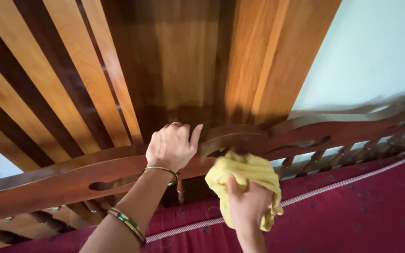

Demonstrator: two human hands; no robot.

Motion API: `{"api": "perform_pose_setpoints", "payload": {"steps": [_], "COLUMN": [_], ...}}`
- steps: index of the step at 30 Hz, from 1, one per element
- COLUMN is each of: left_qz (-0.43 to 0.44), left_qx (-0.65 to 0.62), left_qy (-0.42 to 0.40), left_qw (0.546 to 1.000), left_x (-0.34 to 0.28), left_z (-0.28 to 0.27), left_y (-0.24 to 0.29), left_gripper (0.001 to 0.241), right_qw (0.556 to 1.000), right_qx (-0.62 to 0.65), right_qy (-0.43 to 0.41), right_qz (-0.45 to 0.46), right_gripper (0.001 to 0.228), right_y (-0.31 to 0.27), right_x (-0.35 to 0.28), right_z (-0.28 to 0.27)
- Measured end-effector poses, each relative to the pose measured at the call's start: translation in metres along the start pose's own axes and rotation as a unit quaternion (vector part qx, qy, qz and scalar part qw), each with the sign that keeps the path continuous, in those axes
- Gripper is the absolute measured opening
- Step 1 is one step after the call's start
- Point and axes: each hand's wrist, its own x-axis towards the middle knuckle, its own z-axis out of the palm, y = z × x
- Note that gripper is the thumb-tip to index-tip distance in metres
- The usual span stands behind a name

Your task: The person wipes the wooden headboard of a bed with a yellow cloth. They clean the top rail, vertical slats, and side posts in a systematic manner.

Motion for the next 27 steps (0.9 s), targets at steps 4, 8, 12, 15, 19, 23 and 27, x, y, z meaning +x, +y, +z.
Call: {"api": "perform_pose_setpoints", "payload": {"steps": [4, 8, 12, 15, 19, 23, 27], "left_qz": [-0.008, -0.005, 0.002, 0.008, 0.003, -0.007, -0.032], "left_qx": [-0.004, -0.015, -0.008, -0.006, 0.001, 0.008, 0.046], "left_qy": [-0.022, -0.009, -0.009, 0.011, 0.006, 0.001, -0.047], "left_qw": [1.0, 1.0, 1.0, 1.0, 1.0, 1.0, 0.997], "left_x": [0.0, 0.0, -0.002, 0.002, -0.008, 0.0, -0.002], "left_z": [0.0, -0.002, 0.0, 0.003, 0.004, 0.003, -0.002], "left_y": [0.0, -0.001, -0.001, 0.001, -0.002, 0.002, -0.002], "left_gripper": [0.054, 0.054, 0.053, 0.053, 0.055, 0.054, 0.062], "right_qw": [0.996, 0.984, 0.759, 0.699, 0.83, 0.986, 0.937], "right_qx": [0.029, 0.053, 0.51, 0.609, 0.446, 0.021, -0.239], "right_qy": [-0.068, -0.149, -0.237, -0.218, -0.227, -0.148, -0.254], "right_qz": [-0.052, 0.081, 0.327, 0.304, 0.248, -0.08, -0.011], "right_gripper": [0.035, 0.028, 0.019, 0.019, 0.027, 0.033, 0.041], "right_y": [-0.034, -0.035, -0.015, -0.003, -0.01, -0.019, -0.019], "right_x": [0.016, 0.022, 0.024, 0.027, 0.007, 0.025, 0.054], "right_z": [0.011, 0.024, 0.039, 0.047, 0.044, 0.02, -0.003]}}
